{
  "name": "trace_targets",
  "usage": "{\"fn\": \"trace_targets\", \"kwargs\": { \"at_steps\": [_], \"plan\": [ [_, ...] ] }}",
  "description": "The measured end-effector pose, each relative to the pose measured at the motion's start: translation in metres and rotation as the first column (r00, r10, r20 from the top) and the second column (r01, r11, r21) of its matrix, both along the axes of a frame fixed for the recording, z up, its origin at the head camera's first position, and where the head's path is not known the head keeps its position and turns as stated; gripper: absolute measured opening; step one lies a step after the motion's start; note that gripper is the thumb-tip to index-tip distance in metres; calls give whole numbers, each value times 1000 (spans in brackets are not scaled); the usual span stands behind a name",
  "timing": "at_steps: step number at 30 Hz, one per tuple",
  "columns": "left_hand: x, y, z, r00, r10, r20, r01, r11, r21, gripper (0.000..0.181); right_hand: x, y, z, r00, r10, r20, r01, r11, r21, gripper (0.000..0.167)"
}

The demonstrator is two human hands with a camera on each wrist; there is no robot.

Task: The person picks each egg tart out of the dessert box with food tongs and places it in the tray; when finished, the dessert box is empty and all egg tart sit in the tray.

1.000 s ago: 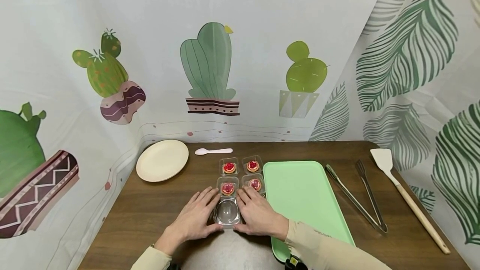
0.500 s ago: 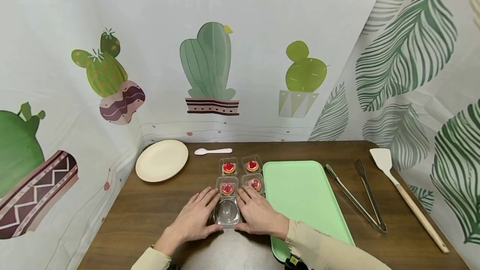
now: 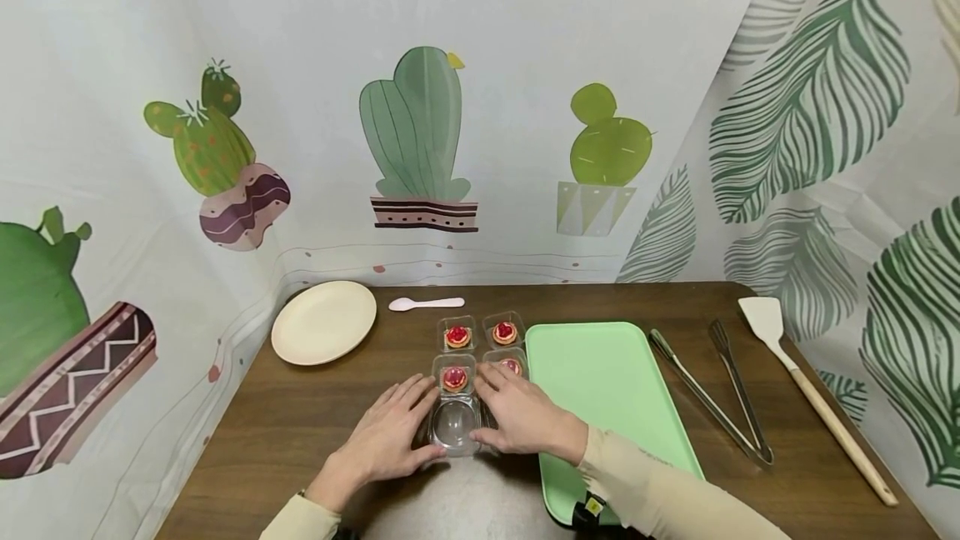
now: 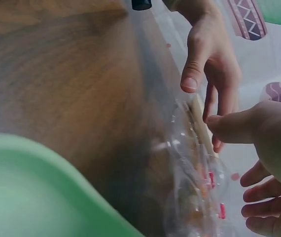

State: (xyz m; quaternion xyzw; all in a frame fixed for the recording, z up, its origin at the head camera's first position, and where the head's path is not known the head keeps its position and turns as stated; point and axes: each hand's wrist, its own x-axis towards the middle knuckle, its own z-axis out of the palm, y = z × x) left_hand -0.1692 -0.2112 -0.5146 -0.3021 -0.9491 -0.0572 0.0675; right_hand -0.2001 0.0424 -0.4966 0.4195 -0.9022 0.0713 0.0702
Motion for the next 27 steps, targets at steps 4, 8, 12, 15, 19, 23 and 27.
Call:
{"fn": "trace_targets", "kwargs": {
  "at_steps": [4, 8, 12, 15, 19, 23, 27],
  "plan": [
    [-5, 2, 7, 1000, 2, -3, -2, 1000, 10, 84, -3, 2, 8, 1000, -23, -5, 22, 998, -52, 76],
    [-11, 5, 15, 1000, -1, -29, 1, 999, 32, 82, -8, 4, 16, 999, -34, -9, 33, 992, -123, 73],
    [-17, 9, 20, 997, -11, -81, 14, 999, 43, 79, -15, 7, 22, 999, -50, -18, 46, 981, -187, 71],
    [-21, 13, 22, 996, -9, -94, 14, 998, 54, 78, -20, 10, 24, 998, -70, 2, 68, 972, -225, 69],
    [-29, 18, 22, 997, -2, -83, 8, 997, 70, 78, -26, 14, 26, 995, -97, 30, 101, 957, -273, 66],
    [-37, 23, 22, 997, 2, -81, 4, 997, 75, 77, -33, 18, 26, 991, -132, 37, 137, 949, -284, 65],
    [-44, 29, 22, 998, 2, -69, 4, 997, 75, 77, -38, 22, 24, 987, -149, 58, 159, 943, -291, 64]
  ]
}}
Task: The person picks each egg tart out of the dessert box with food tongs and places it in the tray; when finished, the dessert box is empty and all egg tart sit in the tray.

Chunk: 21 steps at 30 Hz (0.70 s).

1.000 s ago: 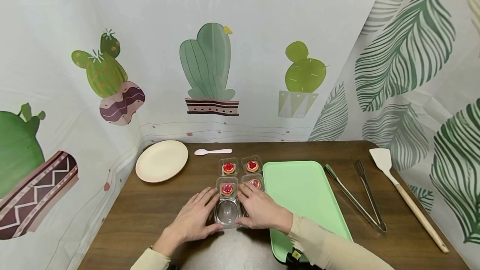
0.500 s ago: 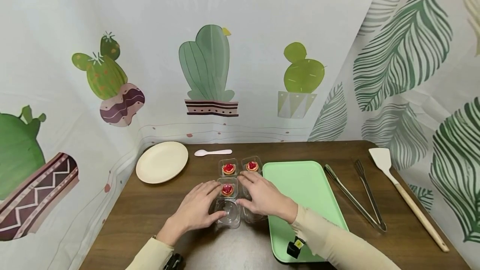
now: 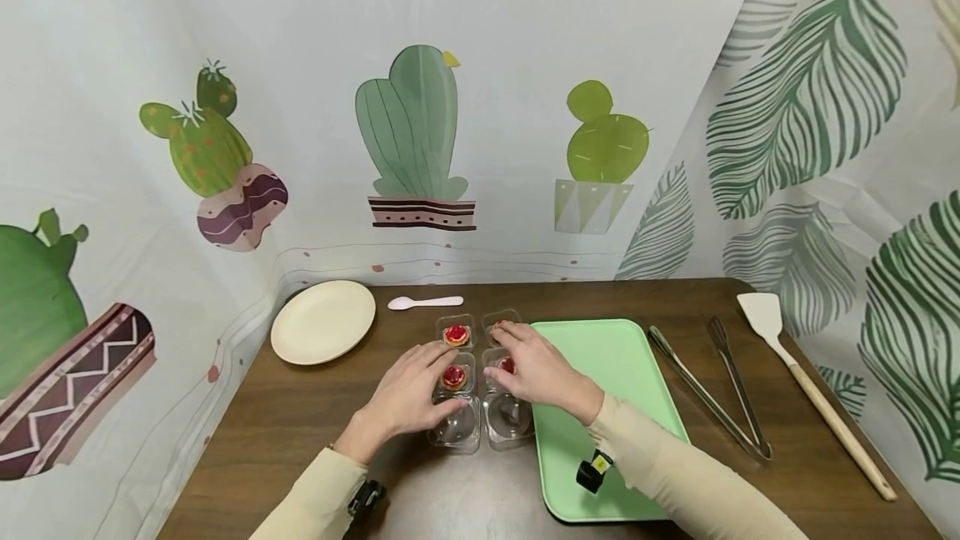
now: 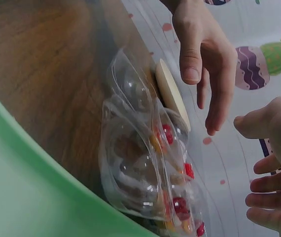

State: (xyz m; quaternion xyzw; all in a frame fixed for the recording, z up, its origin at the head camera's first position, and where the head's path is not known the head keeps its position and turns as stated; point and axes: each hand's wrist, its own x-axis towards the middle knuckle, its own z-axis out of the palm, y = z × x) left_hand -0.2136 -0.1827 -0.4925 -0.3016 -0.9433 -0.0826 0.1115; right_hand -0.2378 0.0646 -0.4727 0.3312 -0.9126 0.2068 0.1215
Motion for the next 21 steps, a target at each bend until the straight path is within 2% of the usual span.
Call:
{"fn": "trace_targets", "kwargs": {
  "at_steps": [6, 11, 21],
  "plan": [
    [-12, 9, 2, 999, 10, 33, -10, 1000, 5, 80, -9, 3, -5, 999, -29, 29, 30, 999, -16, 61],
    [-18, 16, 3, 998, 8, 67, -9, 1000, 15, 81, -14, 7, -10, 997, -53, 55, 54, 999, -10, 63],
    [-32, 27, -5, 994, 24, 108, -23, 1000, -10, 81, -25, 16, -19, 991, -64, 115, 70, 997, -44, 58]
  ]
}}
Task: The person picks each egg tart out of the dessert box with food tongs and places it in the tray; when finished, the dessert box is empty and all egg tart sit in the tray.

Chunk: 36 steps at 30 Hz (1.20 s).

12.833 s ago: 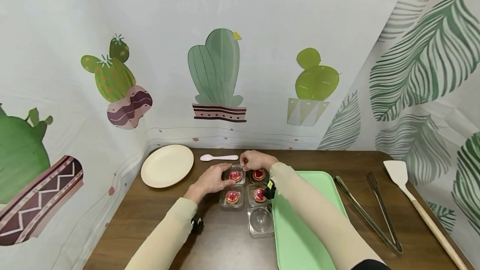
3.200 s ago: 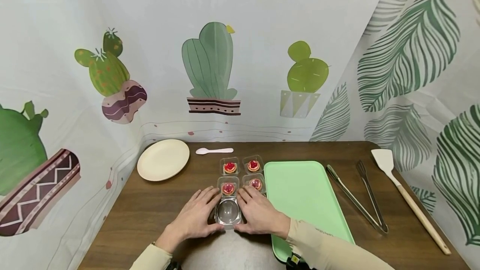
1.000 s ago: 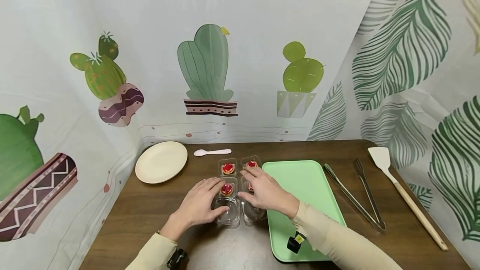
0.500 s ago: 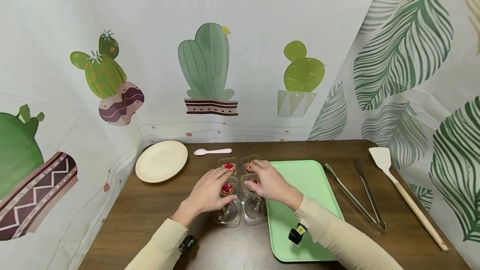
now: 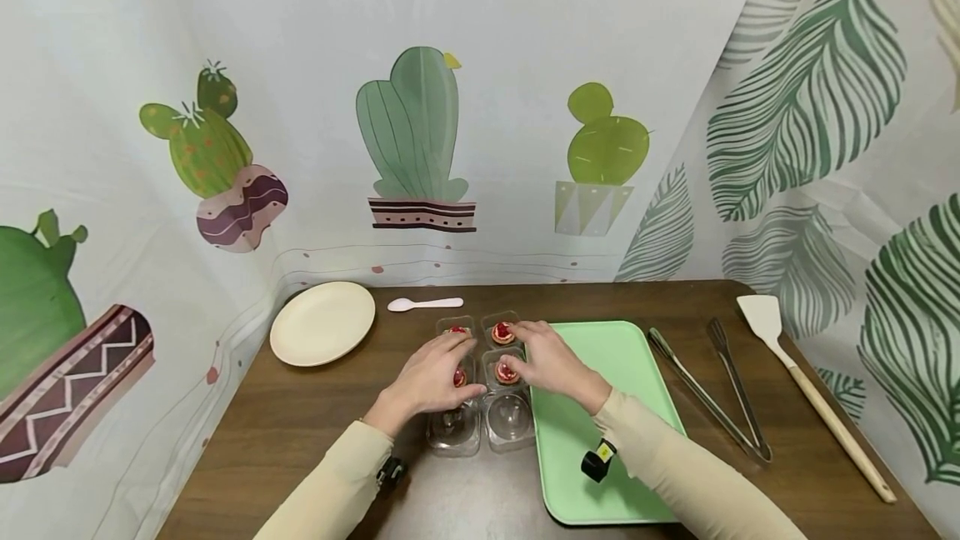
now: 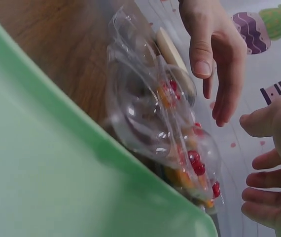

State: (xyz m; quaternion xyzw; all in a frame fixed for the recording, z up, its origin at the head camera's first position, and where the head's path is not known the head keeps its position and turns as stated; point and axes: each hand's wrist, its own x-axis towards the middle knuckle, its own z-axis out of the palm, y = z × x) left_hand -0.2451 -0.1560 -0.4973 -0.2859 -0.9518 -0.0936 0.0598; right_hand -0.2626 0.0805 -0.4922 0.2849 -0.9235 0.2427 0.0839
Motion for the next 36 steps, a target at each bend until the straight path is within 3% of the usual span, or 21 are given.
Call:
{"fn": "trace_targets", "kwargs": {
  "at_steps": [10, 19, 36],
  "plan": [
    [-8, 7, -4, 999, -1, 36, 2, 1000, -30, 82, -4, 5, -6, 990, -49, 135, 52, 998, -22, 54],
    [-15, 12, -9, 999, -4, 33, 5, 999, -45, 78, -11, 7, -17, 992, -25, 121, 34, 997, -71, 37],
    [-24, 20, -13, 998, -41, 53, 45, 996, -77, 71, -18, 11, -27, 974, -64, 219, 84, 993, -83, 21]
  ]
}}
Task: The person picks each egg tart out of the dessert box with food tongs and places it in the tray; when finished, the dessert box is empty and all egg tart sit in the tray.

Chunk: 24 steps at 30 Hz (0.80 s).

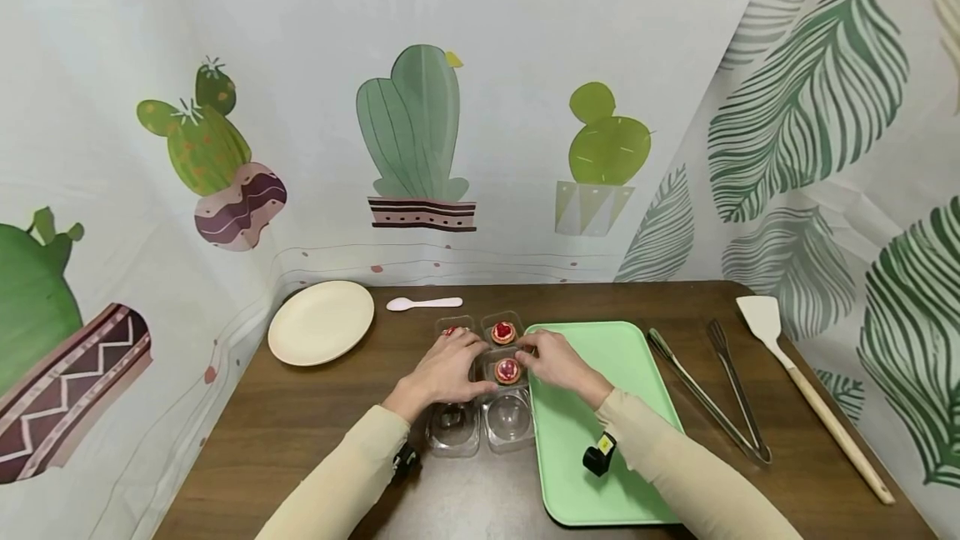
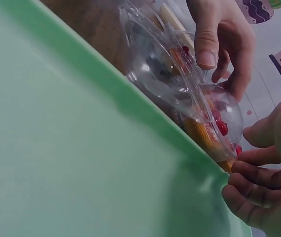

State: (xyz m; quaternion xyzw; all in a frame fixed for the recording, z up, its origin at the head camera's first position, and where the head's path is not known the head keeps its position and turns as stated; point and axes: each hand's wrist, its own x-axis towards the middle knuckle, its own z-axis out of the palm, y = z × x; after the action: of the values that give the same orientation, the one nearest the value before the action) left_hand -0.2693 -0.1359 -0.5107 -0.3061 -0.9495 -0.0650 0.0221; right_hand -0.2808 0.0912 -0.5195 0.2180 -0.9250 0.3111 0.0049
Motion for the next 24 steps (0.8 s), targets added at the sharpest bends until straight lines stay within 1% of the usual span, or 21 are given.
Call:
{"fn": "trace_targets", "kwargs": {
  "at_steps": [8, 17, 24],
  "plan": [
    [-1, 1, -2, 1000, 4, 10, -4, 1000, 9, 70, -2, 0, -1, 998, -27, 50, 26, 1000, 16, 21],
    [-3, 4, -5, 1000, 8, 7, -9, 1000, 9, 70, -5, -2, -4, 996, -26, 88, 25, 1000, 3, 18],
    [-4, 5, -4, 1000, 11, 13, -12, 1000, 13, 69, -6, -2, -3, 992, -32, 120, 35, 999, -20, 16]
  ]
}}
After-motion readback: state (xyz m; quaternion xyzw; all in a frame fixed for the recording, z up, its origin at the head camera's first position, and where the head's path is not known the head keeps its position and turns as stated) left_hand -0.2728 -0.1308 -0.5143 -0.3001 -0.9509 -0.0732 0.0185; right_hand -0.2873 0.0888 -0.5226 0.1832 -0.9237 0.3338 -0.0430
